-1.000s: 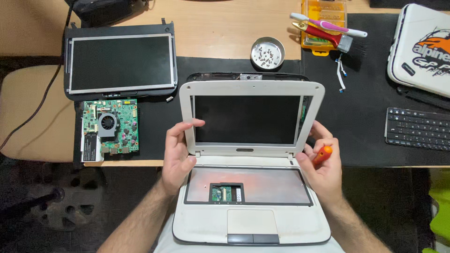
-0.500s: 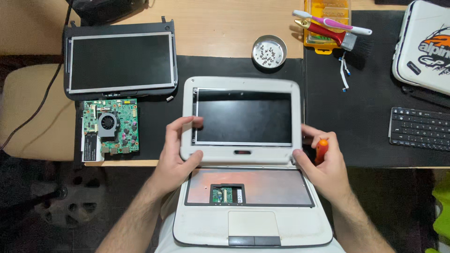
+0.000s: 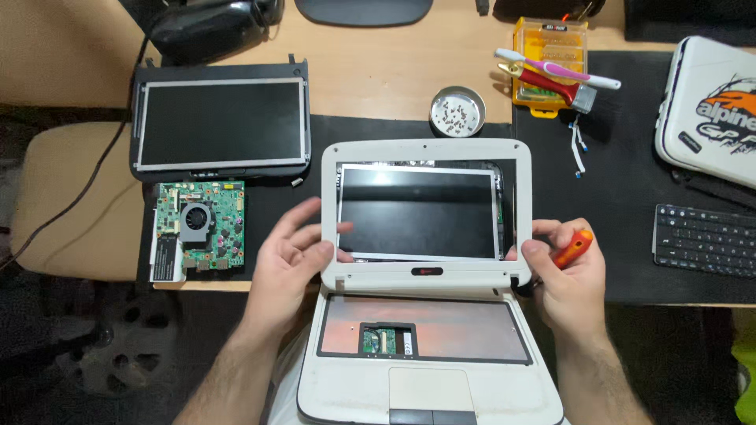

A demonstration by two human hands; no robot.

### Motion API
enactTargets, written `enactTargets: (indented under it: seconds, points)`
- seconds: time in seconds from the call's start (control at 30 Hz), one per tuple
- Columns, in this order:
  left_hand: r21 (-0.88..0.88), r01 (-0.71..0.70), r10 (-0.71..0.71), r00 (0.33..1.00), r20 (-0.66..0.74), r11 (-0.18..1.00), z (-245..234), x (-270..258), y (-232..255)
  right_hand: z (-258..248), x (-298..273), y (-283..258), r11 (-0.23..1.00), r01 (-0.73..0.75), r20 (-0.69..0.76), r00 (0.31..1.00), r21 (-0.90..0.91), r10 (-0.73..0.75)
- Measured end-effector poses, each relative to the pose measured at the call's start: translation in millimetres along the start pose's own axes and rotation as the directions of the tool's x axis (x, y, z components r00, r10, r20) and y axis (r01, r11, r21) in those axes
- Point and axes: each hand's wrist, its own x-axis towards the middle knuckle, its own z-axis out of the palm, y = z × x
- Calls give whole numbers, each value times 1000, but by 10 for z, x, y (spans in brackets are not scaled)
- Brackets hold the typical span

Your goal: The person uses a screwdriver to remove screws from the bezel of a white laptop screen. They then lift the bezel off the screen and place it on the desk. The person continues to use the screwdriver on the exposed screen assembly.

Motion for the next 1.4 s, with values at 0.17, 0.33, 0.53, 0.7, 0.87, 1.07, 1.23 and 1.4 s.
enactTargets:
  seconds: [0.17, 0.33, 0.53, 0.7, 0.87, 1.07, 1.23, 1.4]
  points:
    - [33, 128, -130, 989, 64, 991, -41, -50, -104, -43, 61, 183, 998, -2, -79, 997, 57, 7]
    - [90, 270, -262, 961, -88, 959, 142, -64, 103, 18, -37, -84, 990, -76, 83, 993, -123, 86]
    - [-21, 263, -264, 957, -121, 965, 53, 45, -92, 60, 36, -21, 965, -184, -36, 983, -188, 181]
    - [-19, 74, -76, 991, -113, 997, 121, 133, 3, 121, 303, 5, 983, -116, -54, 992, -144, 110]
    - [-227, 37, -62, 993, -104, 973, 17, 416, -337, 202, 757, 209, 991, -84, 147, 984, -108, 100]
    - [-200, -48, 9, 981, -192, 979, 47, 759, -119, 591, 1256, -168, 890, 99, 273, 962, -444, 29]
    - [-103, -127, 98, 962, -253, 986, -90, 977, -64, 467, 1878, 191, 233, 501, 485, 865, -834, -127]
    - [-16, -140, 130, 949, -289, 990, -162, 1044, -99, 336, 2198, 623, -56, 688, 679, 694, -723, -241]
